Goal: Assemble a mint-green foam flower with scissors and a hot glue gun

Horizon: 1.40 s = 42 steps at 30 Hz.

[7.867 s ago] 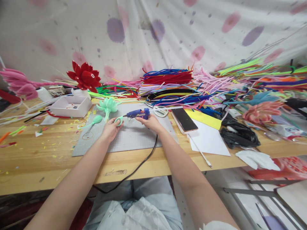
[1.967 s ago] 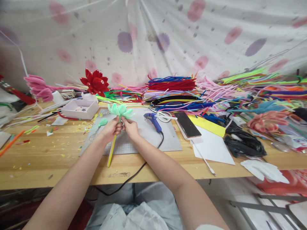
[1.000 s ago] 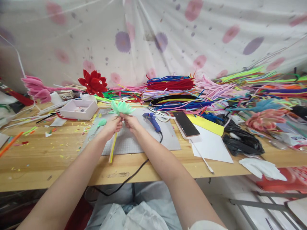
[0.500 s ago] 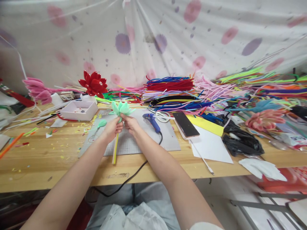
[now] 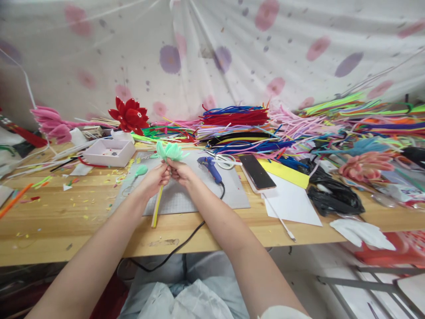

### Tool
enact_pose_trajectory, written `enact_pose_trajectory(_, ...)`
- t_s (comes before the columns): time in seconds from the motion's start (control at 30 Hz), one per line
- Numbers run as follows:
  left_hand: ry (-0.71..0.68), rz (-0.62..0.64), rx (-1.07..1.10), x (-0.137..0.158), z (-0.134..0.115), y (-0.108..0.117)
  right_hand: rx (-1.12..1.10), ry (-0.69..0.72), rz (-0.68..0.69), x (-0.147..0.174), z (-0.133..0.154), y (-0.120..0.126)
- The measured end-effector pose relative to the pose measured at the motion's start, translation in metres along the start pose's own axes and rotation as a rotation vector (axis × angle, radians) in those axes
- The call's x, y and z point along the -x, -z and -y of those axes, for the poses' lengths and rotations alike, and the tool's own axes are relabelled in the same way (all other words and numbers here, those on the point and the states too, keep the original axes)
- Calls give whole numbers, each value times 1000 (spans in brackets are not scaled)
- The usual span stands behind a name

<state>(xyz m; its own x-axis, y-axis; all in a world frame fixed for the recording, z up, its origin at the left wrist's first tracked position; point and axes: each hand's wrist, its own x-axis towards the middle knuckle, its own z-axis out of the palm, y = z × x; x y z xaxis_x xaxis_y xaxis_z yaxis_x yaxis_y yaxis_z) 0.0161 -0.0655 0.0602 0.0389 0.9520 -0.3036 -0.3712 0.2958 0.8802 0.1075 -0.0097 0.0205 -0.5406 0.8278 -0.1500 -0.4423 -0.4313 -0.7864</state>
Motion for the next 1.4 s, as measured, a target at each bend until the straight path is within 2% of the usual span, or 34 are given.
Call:
enact_pose_trajectory(0.3,31,22,131,1,-4,-2,-31,19,-28,2,1,-9)
enact_pose_trajectory(0.43,99,63,261,0,-9,-1,-59,-30,3,1,6,-8)
enact_pose_trajectory(0.53,78,95,320,-3,-11,5,-61,-80,32,6,11,-7)
enact_pose_trajectory(0.63,7,110,290,-5,-10,11,-48,-86,59,11,14,-7)
enact_pose_trajectory(0.73,-3,127,234,-6,-8,11,-67,-69,32,11,13,-8)
enact_pose_trajectory(0.97,157,202,230,-5,-7,11,-83,-40,-116,4,10,-11)
enact_pose_trajectory(1.13,85,187,223,-5,-10,11,-37,-19,-89,0,12,-13)
enact_pose_trajectory(1.27,78,145,190,-4,-13,7,-41,-3,-82,-4,12,-14)
enact_pose_trajectory(1.4,36,102,205,-4,-13,9,-8,-10,-4,-4,14,-13)
